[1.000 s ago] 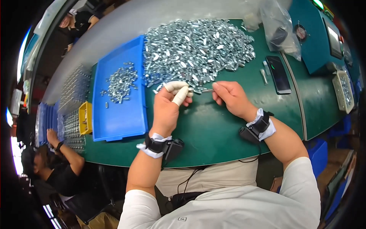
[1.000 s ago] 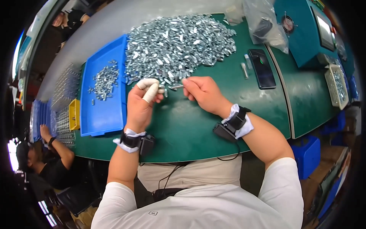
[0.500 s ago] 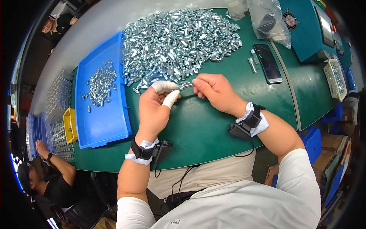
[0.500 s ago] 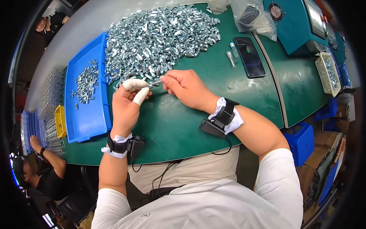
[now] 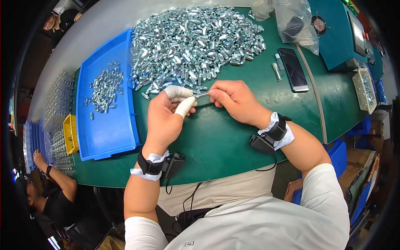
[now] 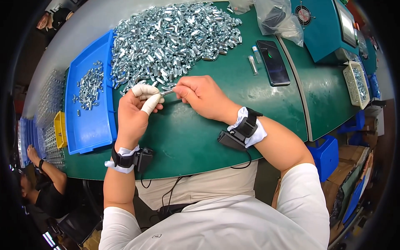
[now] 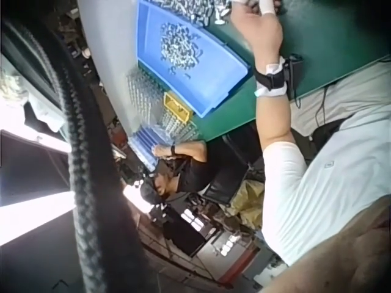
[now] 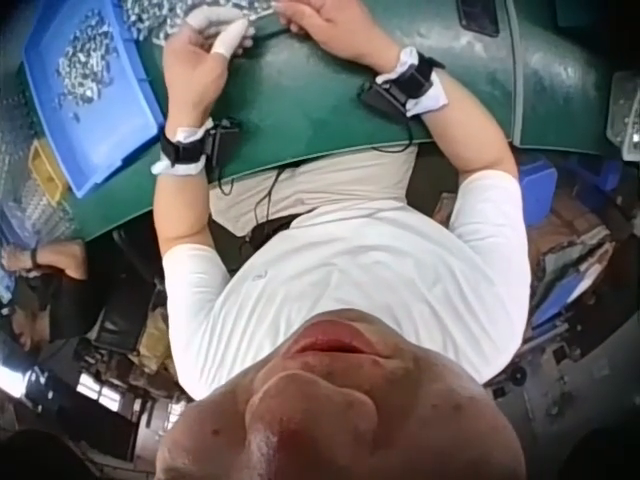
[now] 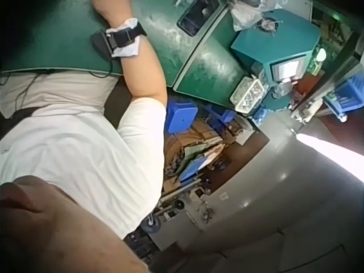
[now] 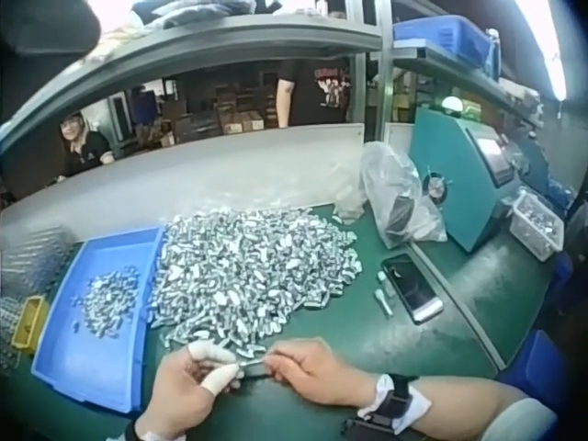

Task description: The person picks up a metal rod and a metal piece by hand, slides the piece onto the rod, and places the assembled unit into a blue tray. This process is repeated for several more metal rods and pieces.

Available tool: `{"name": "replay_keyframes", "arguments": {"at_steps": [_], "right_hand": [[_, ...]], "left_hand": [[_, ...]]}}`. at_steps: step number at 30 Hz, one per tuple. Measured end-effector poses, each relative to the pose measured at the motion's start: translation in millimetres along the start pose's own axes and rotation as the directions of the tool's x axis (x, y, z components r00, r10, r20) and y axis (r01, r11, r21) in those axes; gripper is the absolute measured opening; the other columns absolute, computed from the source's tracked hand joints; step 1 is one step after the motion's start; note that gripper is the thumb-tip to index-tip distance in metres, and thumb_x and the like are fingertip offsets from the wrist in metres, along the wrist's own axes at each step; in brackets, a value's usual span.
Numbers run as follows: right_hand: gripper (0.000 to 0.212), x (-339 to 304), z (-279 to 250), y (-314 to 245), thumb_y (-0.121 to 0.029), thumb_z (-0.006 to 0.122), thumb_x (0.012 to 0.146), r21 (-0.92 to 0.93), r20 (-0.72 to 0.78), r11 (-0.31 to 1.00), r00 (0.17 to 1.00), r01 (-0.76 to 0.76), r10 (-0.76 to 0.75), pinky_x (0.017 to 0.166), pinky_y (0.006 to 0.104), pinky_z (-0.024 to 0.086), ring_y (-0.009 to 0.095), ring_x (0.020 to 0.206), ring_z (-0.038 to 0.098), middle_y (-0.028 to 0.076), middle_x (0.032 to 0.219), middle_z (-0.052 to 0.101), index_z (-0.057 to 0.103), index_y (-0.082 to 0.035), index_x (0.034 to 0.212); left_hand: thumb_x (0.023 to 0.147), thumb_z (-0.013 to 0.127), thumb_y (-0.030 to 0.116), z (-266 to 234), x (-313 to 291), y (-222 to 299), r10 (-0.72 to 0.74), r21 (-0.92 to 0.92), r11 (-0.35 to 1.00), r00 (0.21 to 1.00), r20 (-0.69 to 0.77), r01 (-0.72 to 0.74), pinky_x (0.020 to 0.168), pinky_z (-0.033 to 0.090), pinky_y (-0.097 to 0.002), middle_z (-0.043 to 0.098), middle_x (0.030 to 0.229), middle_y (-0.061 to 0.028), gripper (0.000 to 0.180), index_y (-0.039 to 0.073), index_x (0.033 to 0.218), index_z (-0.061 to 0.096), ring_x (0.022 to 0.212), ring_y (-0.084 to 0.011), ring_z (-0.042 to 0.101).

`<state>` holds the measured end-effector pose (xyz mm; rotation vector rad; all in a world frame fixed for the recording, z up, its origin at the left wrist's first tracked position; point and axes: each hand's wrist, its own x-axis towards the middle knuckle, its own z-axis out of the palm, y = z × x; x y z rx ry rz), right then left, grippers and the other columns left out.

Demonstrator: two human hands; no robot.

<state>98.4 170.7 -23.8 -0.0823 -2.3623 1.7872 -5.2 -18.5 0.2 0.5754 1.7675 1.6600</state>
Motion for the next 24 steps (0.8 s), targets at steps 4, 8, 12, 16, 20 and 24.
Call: {"name": "replay_keyframes", "arguments": {"at_steps": [4, 8, 12, 16, 20, 24], "right_hand": [[0.023, -1, 0, 2, -0.016, 0.052, 0.1, -0.014, 0.014, 1.0, 1.0, -0.002, 0.002, 0.062, 0.0237, 0.047, 0.007, 0.067, 0.057, 0.001, 0.076, 0.063, 0.062, 0.0, 0.087], [0.023, -2, -1, 2, -0.016, 0.052, 0.1, -0.008, 0.014, 1.0, 1.0, -0.003, 0.003, 0.061, 0.024, 0.047, 0.007, 0.066, 0.057, 0.001, 0.075, 0.063, 0.062, 0.0, 0.087], [0.023, -2, -1, 2, -0.016, 0.052, 0.1, 0.022, 0.008, 1.0, 1.0, -0.012, 0.012, 0.061, 0.0247, 0.047, 0.008, 0.066, 0.057, 0.001, 0.075, 0.063, 0.062, 0.0, 0.086], [0.026, 0, 1, 6, -0.018, 0.052, 0.1, -0.05, 0.012, 0.997, 0.998, 0.066, -0.066, 0.06, 0.0264, 0.047, 0.009, 0.065, 0.058, 0.002, 0.073, 0.062, 0.062, 0.0, 0.084], [0.033, 0, 2, 4, -0.023, 0.053, 0.101, -0.089, 0.055, 0.985, 0.988, 0.148, -0.143, 0.06, 0.0284, 0.047, 0.011, 0.063, 0.058, 0.004, 0.069, 0.061, 0.061, 0.0, 0.079], [0.037, -2, 0, 2, -0.025, 0.049, 0.103, 0.105, 0.044, 0.994, 0.998, 0.035, -0.04, 0.06, 0.0277, 0.046, 0.011, 0.063, 0.056, 0.003, 0.068, 0.059, 0.059, 0.0, 0.077]], "left_hand": [[0.092, 0.065, 0.003, 0, 2, -3, 0.018, -0.002, 1.0, 1.0, -0.008, -0.018, 0.066, 0.051, -0.0235, 0.069, 0.088, -0.0081, 0.011, -0.001, 0.102, 0.063, 0.074, -0.0125, 0.065], [0.092, 0.065, 0.003, -1, 2, -4, -0.057, -0.112, 0.992, 0.998, 0.028, 0.059, 0.065, 0.05, -0.0233, 0.069, 0.087, -0.0077, 0.011, -0.001, 0.102, 0.063, 0.073, -0.0123, 0.065], [0.092, 0.065, 0.004, 4, 1, -3, -0.035, -0.101, 0.994, 0.999, 0.016, 0.037, 0.064, 0.05, -0.0229, 0.069, 0.085, -0.0071, 0.01, 0.0, 0.102, 0.062, 0.074, -0.0122, 0.065], [0.093, 0.064, 0.005, 7, 0, -4, -0.042, -0.03, 0.999, 0.996, 0.081, 0.045, 0.064, 0.049, -0.0226, 0.069, 0.085, -0.0068, 0.009, 0.001, 0.101, 0.062, 0.074, -0.012, 0.065], [0.093, 0.064, 0.005, 7, 1, -4, -0.071, -0.071, 0.994, 0.991, 0.113, 0.08, 0.064, 0.049, -0.0225, 0.069, 0.085, -0.0067, 0.009, 0.001, 0.101, 0.062, 0.075, -0.0116, 0.065], [0.093, 0.064, 0.005, 11, 0, -4, -0.027, -0.144, 0.989, 0.996, 0.081, 0.038, 0.064, 0.049, -0.0226, 0.068, 0.086, -0.0066, 0.009, 0.001, 0.101, 0.062, 0.074, -0.0113, 0.064]]}}
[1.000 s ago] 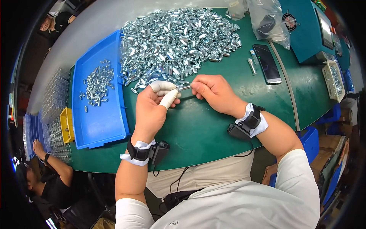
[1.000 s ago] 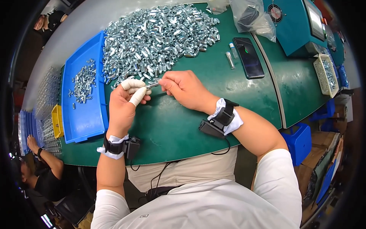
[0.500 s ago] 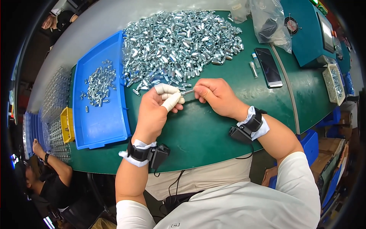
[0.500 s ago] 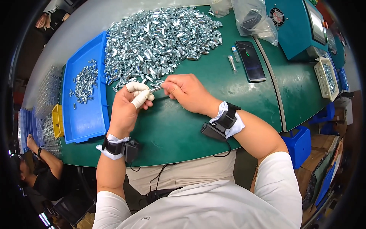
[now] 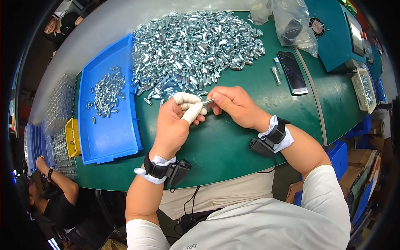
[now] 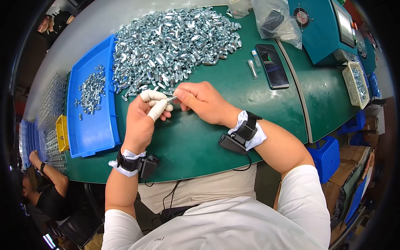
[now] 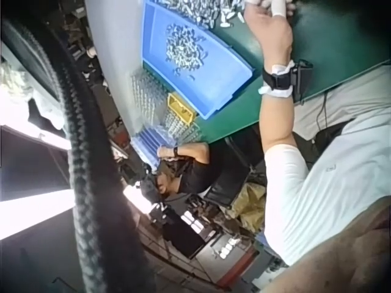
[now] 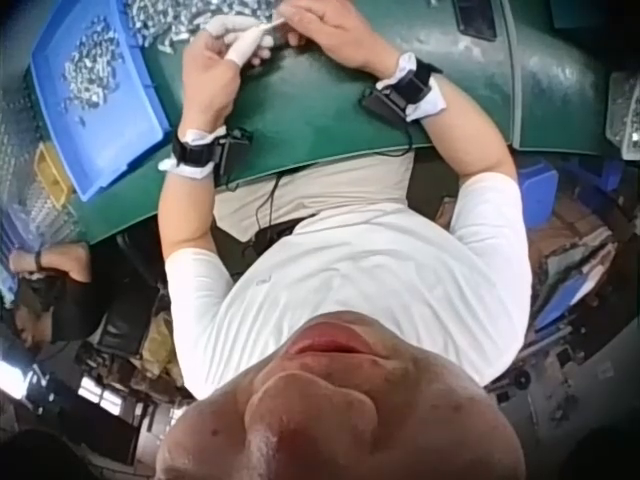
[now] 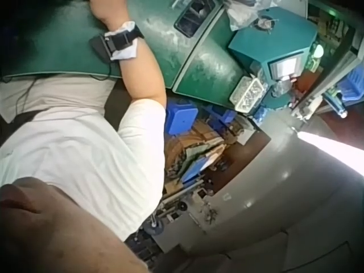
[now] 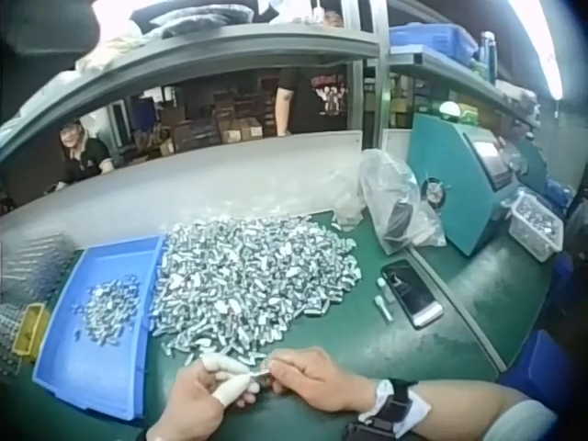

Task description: The person picks up a metal rod and a metal piece by hand, slides the piece onto the rod, and places the assembled unit into a blue tray. This process is repeated for several more metal rods and pieces.

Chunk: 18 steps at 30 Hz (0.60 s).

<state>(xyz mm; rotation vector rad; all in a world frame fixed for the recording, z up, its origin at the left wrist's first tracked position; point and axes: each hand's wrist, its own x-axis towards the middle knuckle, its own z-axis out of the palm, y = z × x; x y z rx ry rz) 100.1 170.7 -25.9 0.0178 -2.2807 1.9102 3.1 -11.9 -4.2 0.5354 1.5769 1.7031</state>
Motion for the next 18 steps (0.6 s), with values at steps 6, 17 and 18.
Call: {"name": "replay_keyframes", "arguments": {"at_steps": [6, 17, 18], "right_hand": [[0.042, 0, -5, -4, -0.029, 0.044, 0.105, -0.014, 0.054, 0.998, 0.997, -0.061, 0.062, 0.059, 0.0265, 0.043, 0.01, 0.062, 0.052, 0.002, 0.067, 0.056, 0.056, -0.002, 0.075], [0.043, 0, -2, 5, -0.029, 0.042, 0.106, 0.197, -0.12, 0.975, 0.985, -0.101, 0.126, 0.06, 0.0246, 0.04, 0.008, 0.061, 0.046, 0.0, 0.065, 0.052, 0.052, -0.004, 0.073], [0.043, 0, 0, 4, -0.029, 0.042, 0.106, 0.178, -0.117, 0.978, 0.984, -0.112, 0.134, 0.06, 0.0245, 0.04, 0.008, 0.06, 0.046, 0.0, 0.065, 0.051, 0.052, -0.005, 0.072]], "left_hand": [[0.093, 0.064, 0.005, 3, -2, 0, 0.051, -0.003, 0.999, 0.998, -0.035, -0.051, 0.064, 0.049, -0.0228, 0.069, 0.087, -0.006, 0.009, 0.002, 0.101, 0.062, 0.074, -0.0115, 0.064], [0.089, 0.07, 0.007, -50, 6, 32, 0.545, 0.421, 0.838, 0.586, -0.6, -0.347, 0.063, 0.049, -0.0249, 0.067, 0.083, -0.0039, 0.017, 0.002, 0.105, 0.065, 0.073, -0.0107, 0.062], [0.088, 0.071, 0.007, -49, 7, 32, 0.561, 0.401, 0.827, 0.515, -0.648, -0.395, 0.062, 0.049, -0.0257, 0.067, 0.082, -0.0036, 0.018, 0.002, 0.105, 0.066, 0.073, -0.0107, 0.062]]}}
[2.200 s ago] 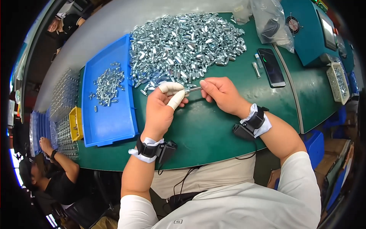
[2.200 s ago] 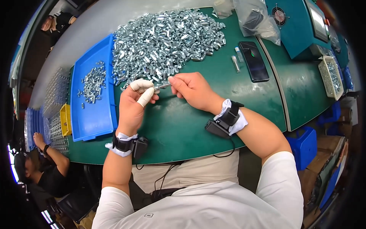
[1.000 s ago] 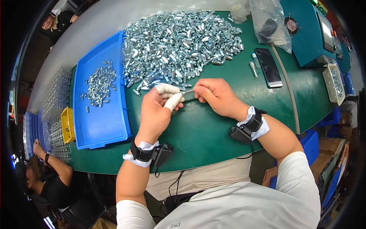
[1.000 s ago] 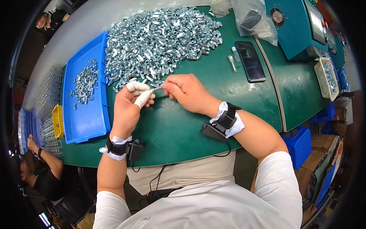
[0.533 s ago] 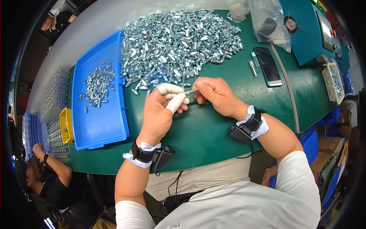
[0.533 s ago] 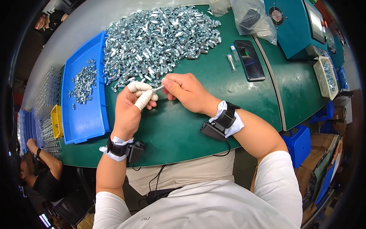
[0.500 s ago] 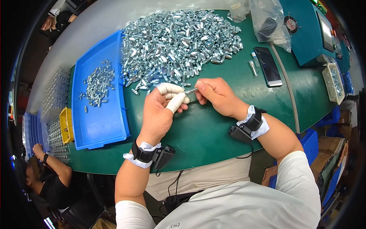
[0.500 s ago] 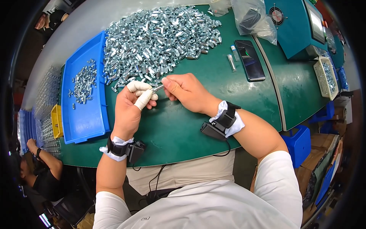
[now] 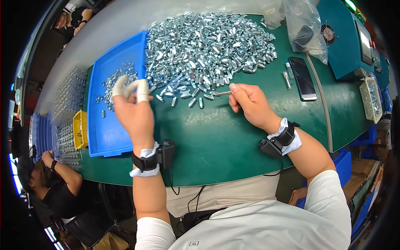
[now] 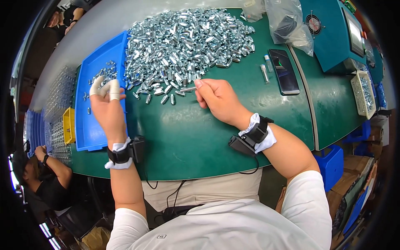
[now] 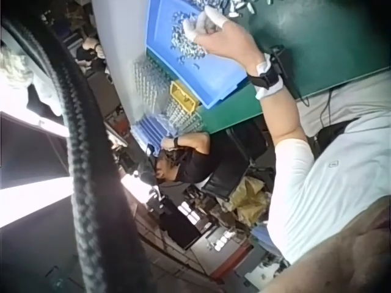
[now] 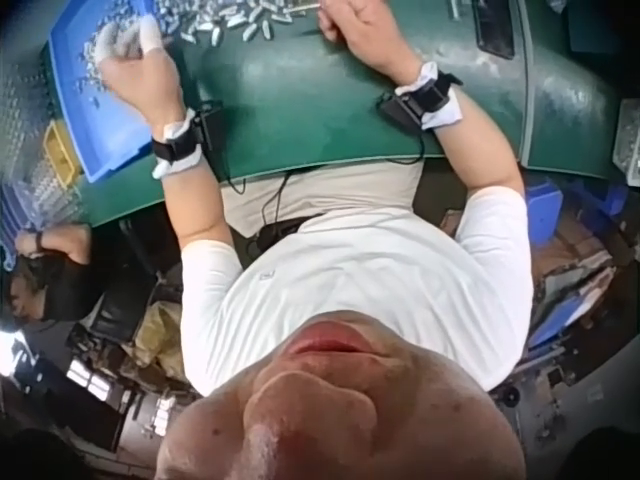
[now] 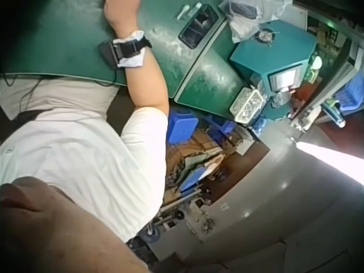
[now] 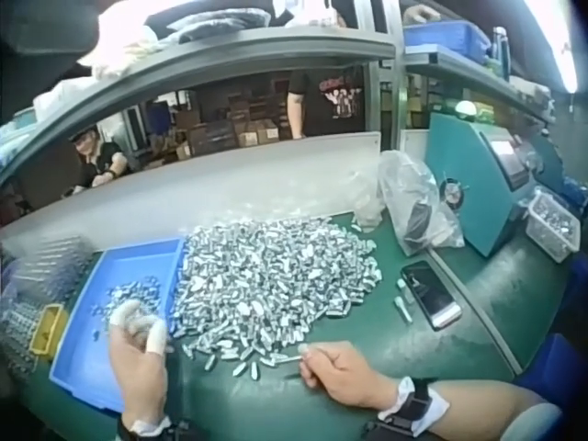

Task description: The person picks up a metal rod and a metal piece by hand, slides the piece onto the rod, and places the assembled unit into a blue tray. This process is repeated for several more metal rods and pieces.

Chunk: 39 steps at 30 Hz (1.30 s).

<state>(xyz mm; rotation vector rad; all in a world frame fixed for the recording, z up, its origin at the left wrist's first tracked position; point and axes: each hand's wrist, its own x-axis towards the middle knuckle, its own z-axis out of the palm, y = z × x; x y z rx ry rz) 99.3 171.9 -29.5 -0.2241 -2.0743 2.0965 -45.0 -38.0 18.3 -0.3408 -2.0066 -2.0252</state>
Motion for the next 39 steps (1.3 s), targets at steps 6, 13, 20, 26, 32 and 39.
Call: {"name": "replay_keyframes", "arguments": {"at_steps": [6, 13, 20, 26, 32, 39], "right_hand": [[0.043, 0, -1, -3, -0.029, 0.042, 0.106, -0.043, 0.04, 0.999, 0.999, 0.013, -0.011, 0.06, 0.0243, 0.04, 0.007, 0.061, 0.046, 0.0, 0.065, 0.052, 0.053, -0.004, 0.073], [0.043, 0, -2, -4, -0.029, 0.043, 0.106, -0.097, 0.052, 0.995, 0.998, 0.024, -0.019, 0.059, 0.0241, 0.04, 0.007, 0.061, 0.047, -0.001, 0.065, 0.051, 0.053, -0.004, 0.073], [0.043, 0, -2, -4, -0.03, 0.044, 0.106, -0.081, 0.069, 0.997, 0.998, 0.0, 0.005, 0.057, 0.0242, 0.04, 0.007, 0.061, 0.048, -0.001, 0.065, 0.052, 0.053, -0.003, 0.073], [0.044, 0, 0, -3, -0.028, 0.045, 0.105, -0.093, 0.046, 0.995, 0.998, 0.039, -0.035, 0.053, 0.0263, 0.04, 0.007, 0.056, 0.048, 0.0, 0.061, 0.054, 0.055, -0.004, 0.07], [0.043, 0, -2, -3, -0.028, 0.045, 0.105, -0.117, 0.065, 0.992, 0.997, 0.057, -0.05, 0.054, 0.0265, 0.043, 0.007, 0.058, 0.052, 0.0, 0.062, 0.055, 0.056, -0.003, 0.071], [0.041, -1, -1, -9, -0.025, 0.045, 0.105, -0.131, 0.101, 0.986, 0.991, 0.101, -0.088, 0.057, 0.0264, 0.044, 0.009, 0.06, 0.054, 0.002, 0.064, 0.057, 0.056, -0.001, 0.073]], "left_hand": [[0.081, 0.077, 0.006, 3, -22, -11, -0.09, 0.433, 0.868, 0.779, 0.621, -0.245, 0.065, 0.048, -0.0259, 0.068, 0.082, -0.0034, 0.022, 0.0, 0.101, 0.069, 0.073, -0.0091, 0.058], [0.082, 0.073, 0.0, 8, -26, -3, -0.21, 0.492, 0.826, 0.659, 0.722, -0.276, 0.068, 0.049, -0.0269, 0.068, 0.087, -0.008, 0.018, -0.002, 0.099, 0.068, 0.074, -0.0128, 0.061], [0.09, 0.064, -0.003, 13, -41, 0, -0.247, 0.081, 0.958, 0.645, 0.723, 0.275, 0.081, 0.049, -0.0246, 0.068, 0.097, -0.0053, 0.015, -0.001, 0.105, 0.066, 0.087, -0.0115, 0.062], [0.091, 0.062, -0.003, 15, -49, -9, -0.202, 0.077, 0.975, 0.69, 0.695, 0.208, 0.083, 0.049, -0.0243, 0.067, 0.1, -0.0041, 0.017, -0.001, 0.107, 0.065, 0.091, -0.0102, 0.062], [0.092, 0.063, -0.001, 19, -46, -7, -0.308, 0.082, 0.931, 0.64, 0.704, 0.357, 0.074, 0.049, -0.0231, 0.067, 0.095, -0.0044, 0.014, 0.001, 0.107, 0.065, 0.083, -0.0099, 0.061], [0.093, 0.062, 0.001, 17, -44, -9, -0.402, 0.102, 0.864, 0.556, 0.728, 0.493, 0.063, 0.047, -0.0222, 0.067, 0.088, -0.0057, 0.01, 0.002, 0.104, 0.063, 0.074, -0.0102, 0.061]]}}
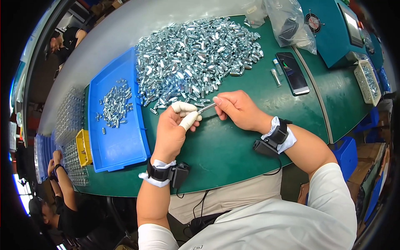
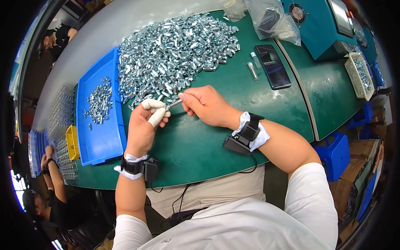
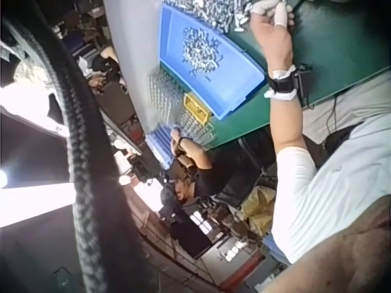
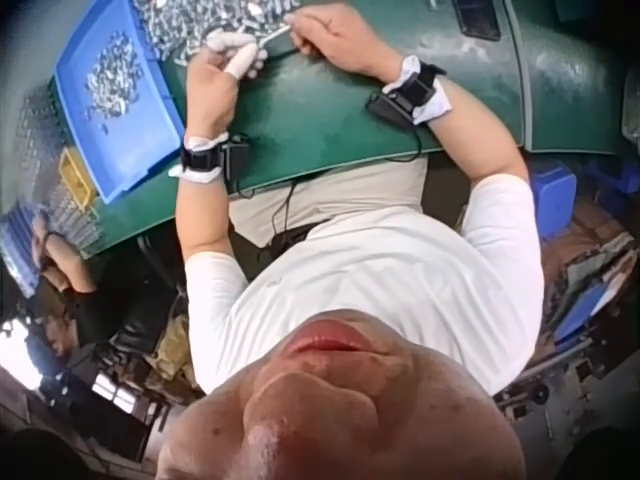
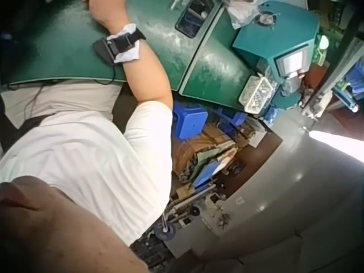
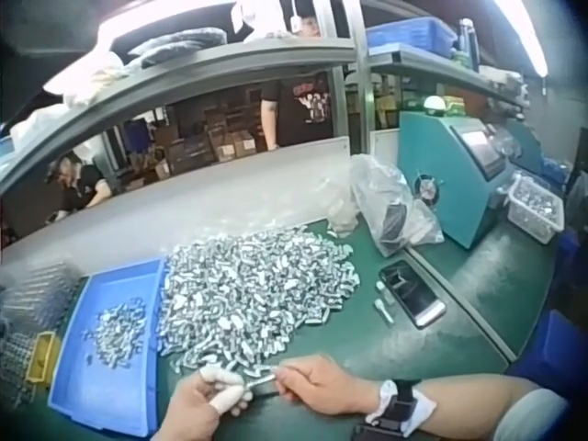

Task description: The person picks up a metal rod and a metal piece by hand, slides the piece onto the rod, and places the assembled unit into a blue tray. This process is repeated for several more metal rods and pieces.

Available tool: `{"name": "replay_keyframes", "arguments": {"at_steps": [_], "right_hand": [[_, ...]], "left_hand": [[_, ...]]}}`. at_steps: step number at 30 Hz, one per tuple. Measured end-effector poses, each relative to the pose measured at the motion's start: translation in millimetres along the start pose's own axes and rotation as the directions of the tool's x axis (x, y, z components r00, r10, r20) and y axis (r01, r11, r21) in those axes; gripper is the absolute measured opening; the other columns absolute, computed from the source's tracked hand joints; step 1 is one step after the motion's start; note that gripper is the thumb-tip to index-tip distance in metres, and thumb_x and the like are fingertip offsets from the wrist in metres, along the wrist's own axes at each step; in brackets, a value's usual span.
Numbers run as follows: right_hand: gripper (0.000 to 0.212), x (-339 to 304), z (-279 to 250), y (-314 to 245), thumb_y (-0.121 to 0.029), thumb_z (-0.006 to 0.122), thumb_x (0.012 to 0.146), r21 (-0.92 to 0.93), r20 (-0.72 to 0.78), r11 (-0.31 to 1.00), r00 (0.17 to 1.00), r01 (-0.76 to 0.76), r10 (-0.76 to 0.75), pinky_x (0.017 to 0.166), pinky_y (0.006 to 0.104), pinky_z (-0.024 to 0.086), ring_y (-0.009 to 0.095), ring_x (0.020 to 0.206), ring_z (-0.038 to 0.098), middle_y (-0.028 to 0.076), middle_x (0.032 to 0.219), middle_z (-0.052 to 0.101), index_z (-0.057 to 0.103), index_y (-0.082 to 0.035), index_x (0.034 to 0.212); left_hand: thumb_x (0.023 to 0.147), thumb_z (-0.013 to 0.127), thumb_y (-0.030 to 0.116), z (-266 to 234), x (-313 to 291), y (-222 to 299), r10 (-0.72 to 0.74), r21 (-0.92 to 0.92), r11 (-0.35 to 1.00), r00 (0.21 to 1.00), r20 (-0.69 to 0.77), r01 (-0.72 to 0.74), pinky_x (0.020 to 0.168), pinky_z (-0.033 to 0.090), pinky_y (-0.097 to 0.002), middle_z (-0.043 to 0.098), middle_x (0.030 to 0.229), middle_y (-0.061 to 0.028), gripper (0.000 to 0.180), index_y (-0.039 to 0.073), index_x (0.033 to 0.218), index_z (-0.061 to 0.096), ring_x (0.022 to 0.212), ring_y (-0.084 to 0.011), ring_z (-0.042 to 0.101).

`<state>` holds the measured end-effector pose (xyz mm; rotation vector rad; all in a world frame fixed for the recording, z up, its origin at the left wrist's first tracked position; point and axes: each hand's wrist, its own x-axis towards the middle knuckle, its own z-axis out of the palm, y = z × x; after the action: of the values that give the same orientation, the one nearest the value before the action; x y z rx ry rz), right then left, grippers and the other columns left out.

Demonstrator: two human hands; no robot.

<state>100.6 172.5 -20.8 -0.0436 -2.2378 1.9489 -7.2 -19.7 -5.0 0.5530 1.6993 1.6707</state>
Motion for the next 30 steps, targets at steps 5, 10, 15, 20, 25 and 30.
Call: {"name": "replay_keyframes", "arguments": {"at_steps": [5, 10, 15, 20, 25, 30], "right_hand": [[0.04, -4, -1, -3, -0.024, 0.046, 0.104, -0.051, 0.004, 0.999, 1.0, 0.015, -0.015, 0.058, 0.0266, 0.045, 0.011, 0.06, 0.056, 0.004, 0.065, 0.058, 0.057, 0.0, 0.074], [0.04, -2, 4, 1, -0.024, 0.046, 0.104, -0.067, 0.102, 0.997, 0.995, 0.027, -0.02, 0.057, 0.0266, 0.045, 0.011, 0.061, 0.057, 0.004, 0.065, 0.059, 0.058, 0.0, 0.075], [0.04, -2, 1, 1, -0.025, 0.045, 0.105, -0.016, 0.031, 1.0, 0.999, 0.012, -0.012, 0.058, 0.0254, 0.044, 0.009, 0.061, 0.054, 0.002, 0.066, 0.057, 0.057, -0.002, 0.075], [0.04, -1, 0, 5, -0.028, 0.044, 0.106, 0.087, -0.095, 0.995, 0.994, -0.042, 0.05, 0.059, 0.0244, 0.042, 0.007, 0.062, 0.05, 0.0, 0.067, 0.054, 0.056, -0.003, 0.076], [0.042, -2, -1, 9, -0.028, 0.047, 0.104, 0.063, -0.113, 0.997, 0.993, -0.036, 0.043, 0.055, 0.025, 0.043, 0.007, 0.059, 0.053, 0.0, 0.062, 0.054, 0.056, -0.002, 0.073], [0.042, -1, 4, 3, -0.029, 0.044, 0.106, 0.051, -0.068, 0.997, 0.995, -0.066, 0.069, 0.06, 0.0242, 0.042, 0.007, 0.063, 0.051, 0.0, 0.066, 0.054, 0.056, -0.003, 0.076]], "left_hand": [[0.093, 0.063, 0.002, 3, -3, 0, 0.014, -0.121, 0.993, 0.999, 0.036, -0.01, 0.063, 0.048, -0.0227, 0.068, 0.088, -0.0062, 0.009, 0.002, 0.101, 0.062, 0.075, -0.0106, 0.061], [0.093, 0.063, 0.002, 12, -5, 0, 0.034, 0.016, 0.999, 0.999, 0.016, -0.034, 0.064, 0.047, -0.0223, 0.067, 0.087, -0.0053, 0.008, 0.003, 0.1, 0.062, 0.074, -0.0105, 0.061], [0.093, 0.064, 0.003, 1, -5, 5, 0.235, 0.103, 0.967, 0.972, -0.018, -0.232, 0.063, 0.047, -0.0214, 0.067, 0.088, -0.0044, 0.008, 0.004, 0.101, 0.062, 0.072, -0.0092, 0.06], [0.092, 0.065, 0.006, -41, 9, 21, 0.383, 0.229, 0.924, 0.753, -0.534, -0.308, 0.06, 0.046, -0.0227, 0.067, 0.087, -0.0044, 0.011, 0.004, 0.103, 0.064, 0.07, -0.0102, 0.059], [0.088, 0.067, 0.005, -41, 3, 21, 0.417, 0.623, 0.779, 0.802, -0.428, -0.073, 0.058, 0.046, -0.0274, 0.066, 0.082, -0.0073, 0.015, 0.002, 0.103, 0.066, 0.063, -0.014, 0.057], [0.086, 0.071, 0.008, -48, 4, 5, 0.269, 0.885, 0.464, 0.959, -0.093, -0.045, 0.06, 0.048, -0.0278, 0.069, 0.087, -0.0058, 0.028, 0.001, 0.112, 0.065, 0.065, -0.0105, 0.057]]}}
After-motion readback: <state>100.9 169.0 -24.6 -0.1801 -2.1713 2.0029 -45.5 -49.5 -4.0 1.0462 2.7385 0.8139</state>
